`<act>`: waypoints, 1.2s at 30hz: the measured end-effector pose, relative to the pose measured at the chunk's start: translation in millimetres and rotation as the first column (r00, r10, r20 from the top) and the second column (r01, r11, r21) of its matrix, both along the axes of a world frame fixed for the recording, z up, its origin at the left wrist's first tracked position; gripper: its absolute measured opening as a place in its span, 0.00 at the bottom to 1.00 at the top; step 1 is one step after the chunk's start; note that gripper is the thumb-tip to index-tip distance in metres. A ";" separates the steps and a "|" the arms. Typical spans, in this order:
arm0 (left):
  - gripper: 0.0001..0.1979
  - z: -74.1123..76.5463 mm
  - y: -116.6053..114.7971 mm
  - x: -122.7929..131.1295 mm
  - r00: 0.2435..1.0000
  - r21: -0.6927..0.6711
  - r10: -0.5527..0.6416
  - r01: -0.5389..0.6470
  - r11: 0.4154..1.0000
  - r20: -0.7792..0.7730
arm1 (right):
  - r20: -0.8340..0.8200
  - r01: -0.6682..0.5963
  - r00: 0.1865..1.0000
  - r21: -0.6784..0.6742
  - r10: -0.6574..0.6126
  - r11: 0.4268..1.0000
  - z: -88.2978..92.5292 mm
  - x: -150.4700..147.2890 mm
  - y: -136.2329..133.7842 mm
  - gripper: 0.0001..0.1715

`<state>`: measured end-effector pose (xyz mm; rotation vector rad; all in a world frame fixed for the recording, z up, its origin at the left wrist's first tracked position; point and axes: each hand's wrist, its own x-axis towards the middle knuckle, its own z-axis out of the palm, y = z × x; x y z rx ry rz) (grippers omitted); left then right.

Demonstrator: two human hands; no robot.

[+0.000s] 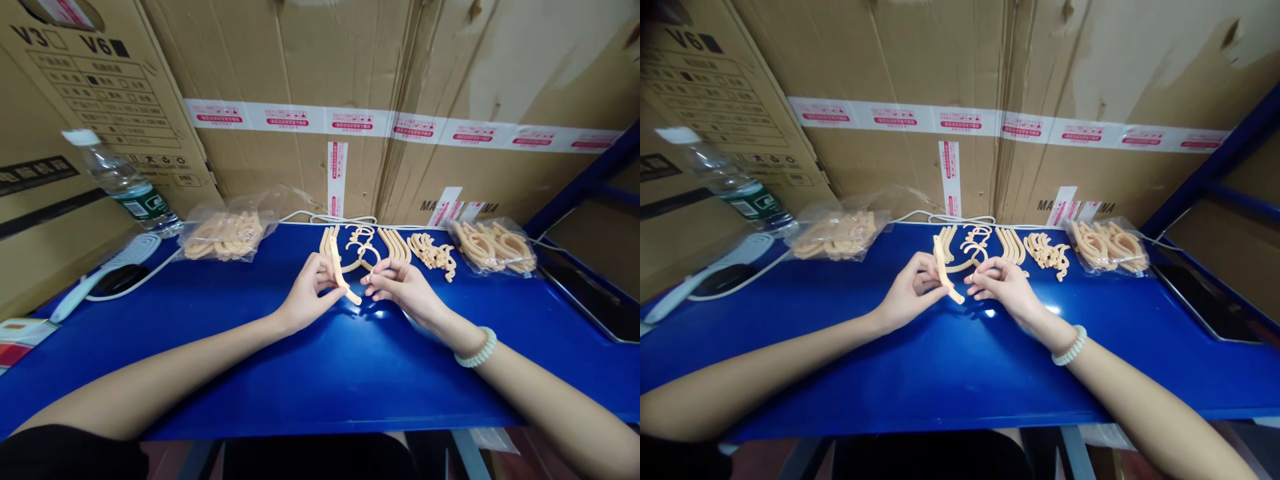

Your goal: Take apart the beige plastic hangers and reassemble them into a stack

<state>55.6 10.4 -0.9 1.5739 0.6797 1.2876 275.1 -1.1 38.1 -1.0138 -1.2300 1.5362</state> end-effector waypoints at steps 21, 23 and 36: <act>0.08 0.4 1.2 -2.8 1.000 -0.047 -0.013 0.012 0.999 -0.020 | -0.088 -0.158 0.985 -0.139 0.147 0.978 -10.7 2.4 4.4 0.20; 0.07 0.0 1.3 -2.4 1.000 -0.029 -0.019 0.018 0.999 -0.023 | -0.087 -0.159 0.985 -0.145 0.147 0.977 -11.1 1.9 4.8 0.21; 0.06 1.2 -0.3 -2.7 0.996 -0.017 -0.080 0.079 0.997 -0.047 | 0.037 -0.063 0.997 0.006 0.062 0.998 -18.7 -3.8 -0.2 0.24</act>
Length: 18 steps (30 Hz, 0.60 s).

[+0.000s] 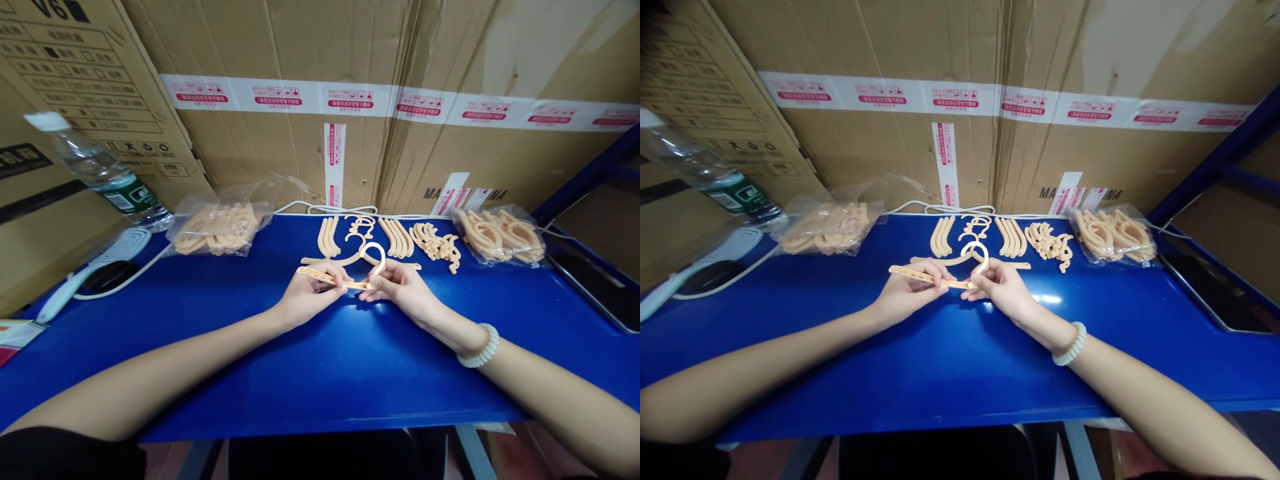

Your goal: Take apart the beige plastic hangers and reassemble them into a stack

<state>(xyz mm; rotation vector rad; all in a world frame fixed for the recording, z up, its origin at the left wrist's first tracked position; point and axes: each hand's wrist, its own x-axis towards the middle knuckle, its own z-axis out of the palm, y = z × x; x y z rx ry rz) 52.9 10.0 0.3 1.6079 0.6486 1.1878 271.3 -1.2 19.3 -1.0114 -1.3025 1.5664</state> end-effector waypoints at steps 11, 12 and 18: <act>0.10 4.8 0.5 1.7 0.999 -0.049 0.032 -0.034 0.998 -0.041 | 0.103 0.041 0.993 0.174 -0.060 0.984 -2.3 -4.4 -4.0 0.22; 0.09 5.1 0.9 1.4 0.998 -0.062 0.034 -0.036 0.997 -0.044 | 0.118 0.036 0.991 0.190 -0.059 0.981 -2.2 -4.5 -4.1 0.22; 0.13 2.8 3.5 0.1 0.997 -0.226 0.078 -0.082 0.971 -0.026 | 0.237 0.054 0.961 0.336 -0.140 0.940 1.7 -4.8 -5.5 0.15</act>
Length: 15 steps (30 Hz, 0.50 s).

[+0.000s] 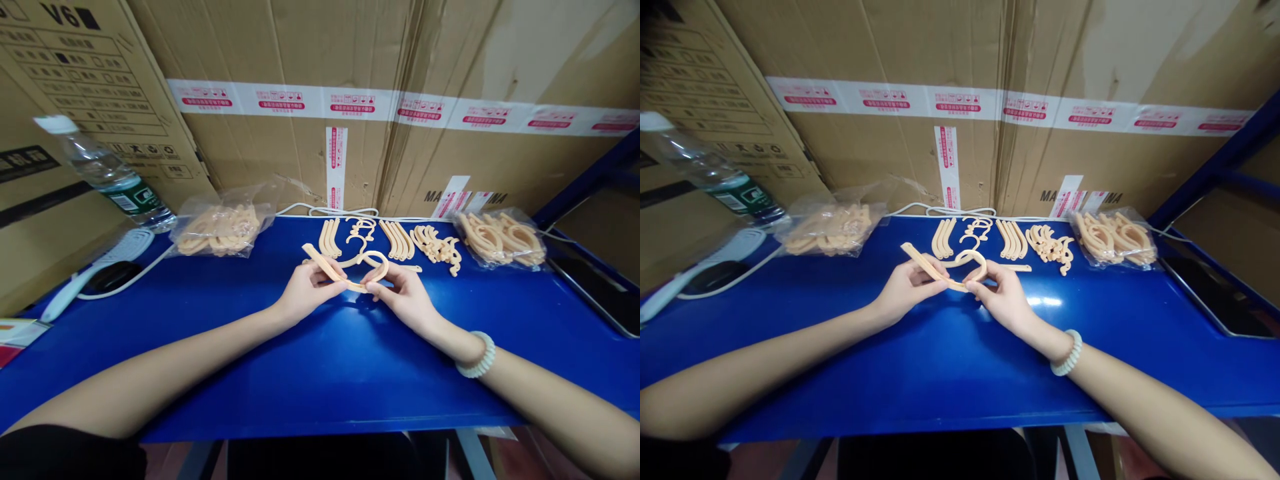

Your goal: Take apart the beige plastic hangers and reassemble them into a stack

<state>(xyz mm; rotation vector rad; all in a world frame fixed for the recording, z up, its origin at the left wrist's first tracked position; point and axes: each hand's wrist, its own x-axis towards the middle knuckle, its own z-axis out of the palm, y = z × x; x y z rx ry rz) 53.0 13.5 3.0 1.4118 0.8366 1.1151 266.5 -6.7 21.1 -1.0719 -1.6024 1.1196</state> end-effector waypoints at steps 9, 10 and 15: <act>0.25 -2.4 -6.9 8.4 0.988 -0.118 -0.148 0.151 0.981 0.037 | 0.012 -0.041 0.999 -0.069 0.042 0.997 -1.8 -9.1 -5.4 0.20; 0.25 -2.3 -7.0 8.4 0.988 -0.120 -0.149 0.154 0.981 0.050 | 0.011 -0.052 0.999 -0.067 0.053 0.996 -0.2 -8.9 -5.1 0.20; 0.27 -0.4 -5.0 7.3 0.993 -0.114 -0.099 0.106 0.988 0.068 | 0.111 -0.020 0.994 0.113 0.008 0.993 16.2 16.6 14.4 0.16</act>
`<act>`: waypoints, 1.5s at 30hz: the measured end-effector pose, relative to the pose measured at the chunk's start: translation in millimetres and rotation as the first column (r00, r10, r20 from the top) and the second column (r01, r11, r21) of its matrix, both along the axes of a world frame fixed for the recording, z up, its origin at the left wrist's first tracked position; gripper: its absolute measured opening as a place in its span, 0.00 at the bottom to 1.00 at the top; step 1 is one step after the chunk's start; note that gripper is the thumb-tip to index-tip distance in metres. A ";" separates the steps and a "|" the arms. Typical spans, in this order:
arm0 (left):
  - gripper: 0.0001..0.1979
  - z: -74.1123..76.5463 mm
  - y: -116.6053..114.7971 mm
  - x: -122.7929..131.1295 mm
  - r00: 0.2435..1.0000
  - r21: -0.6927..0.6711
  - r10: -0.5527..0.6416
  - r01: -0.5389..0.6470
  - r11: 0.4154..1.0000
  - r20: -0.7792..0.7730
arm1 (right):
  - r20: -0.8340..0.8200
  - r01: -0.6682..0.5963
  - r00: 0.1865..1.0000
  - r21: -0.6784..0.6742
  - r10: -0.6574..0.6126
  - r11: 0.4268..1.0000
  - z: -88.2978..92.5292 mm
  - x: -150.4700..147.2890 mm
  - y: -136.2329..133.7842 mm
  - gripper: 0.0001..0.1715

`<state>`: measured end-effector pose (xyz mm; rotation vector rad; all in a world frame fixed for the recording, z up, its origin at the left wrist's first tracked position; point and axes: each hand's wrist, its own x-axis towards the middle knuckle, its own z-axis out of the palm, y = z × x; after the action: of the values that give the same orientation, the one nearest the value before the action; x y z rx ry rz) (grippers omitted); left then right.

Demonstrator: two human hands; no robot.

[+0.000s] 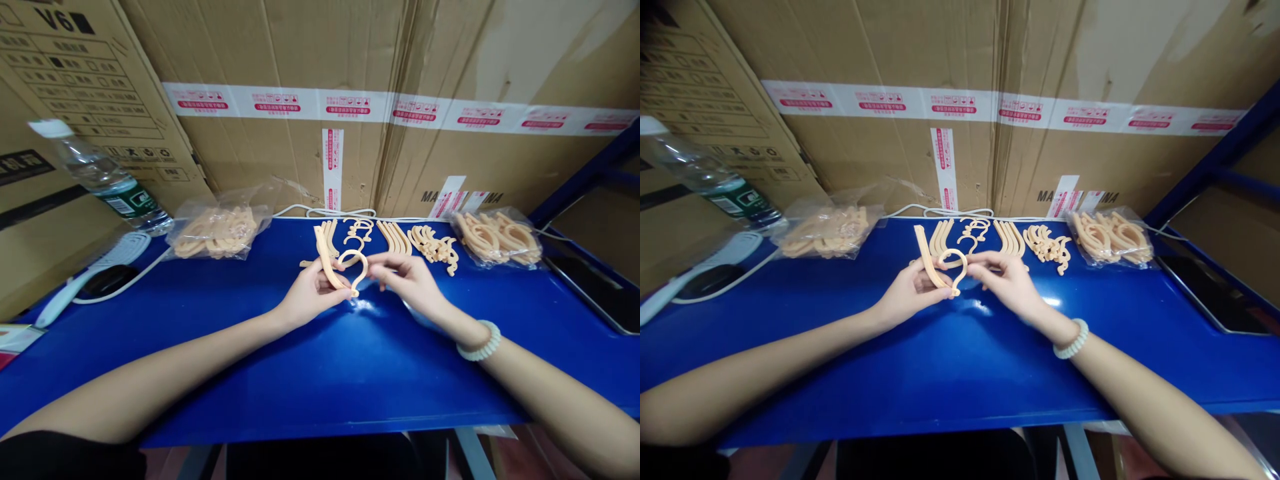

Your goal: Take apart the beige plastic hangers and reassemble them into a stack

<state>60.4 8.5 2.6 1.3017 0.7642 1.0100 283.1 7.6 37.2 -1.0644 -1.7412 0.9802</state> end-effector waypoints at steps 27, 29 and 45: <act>0.25 1.3 1.5 -0.7 0.999 0.010 0.022 -0.022 1.000 0.026 | 0.159 0.167 0.963 0.284 -0.219 0.944 19.3 42.2 33.9 0.14; 0.25 1.6 1.7 -0.8 1.000 0.019 0.022 -0.023 1.000 0.019 | -0.026 0.142 0.990 0.150 -0.140 0.978 27.0 35.9 21.6 0.16; 0.27 4.2 1.6 0.6 0.998 -0.014 0.060 -0.060 0.998 0.026 | -0.536 -0.047 0.815 -0.440 -0.220 0.897 3.7 -0.1 -5.0 0.24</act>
<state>61.0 10.1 6.8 1.2577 0.7927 1.0667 283.0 2.6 41.0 -0.9641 -0.9807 1.4961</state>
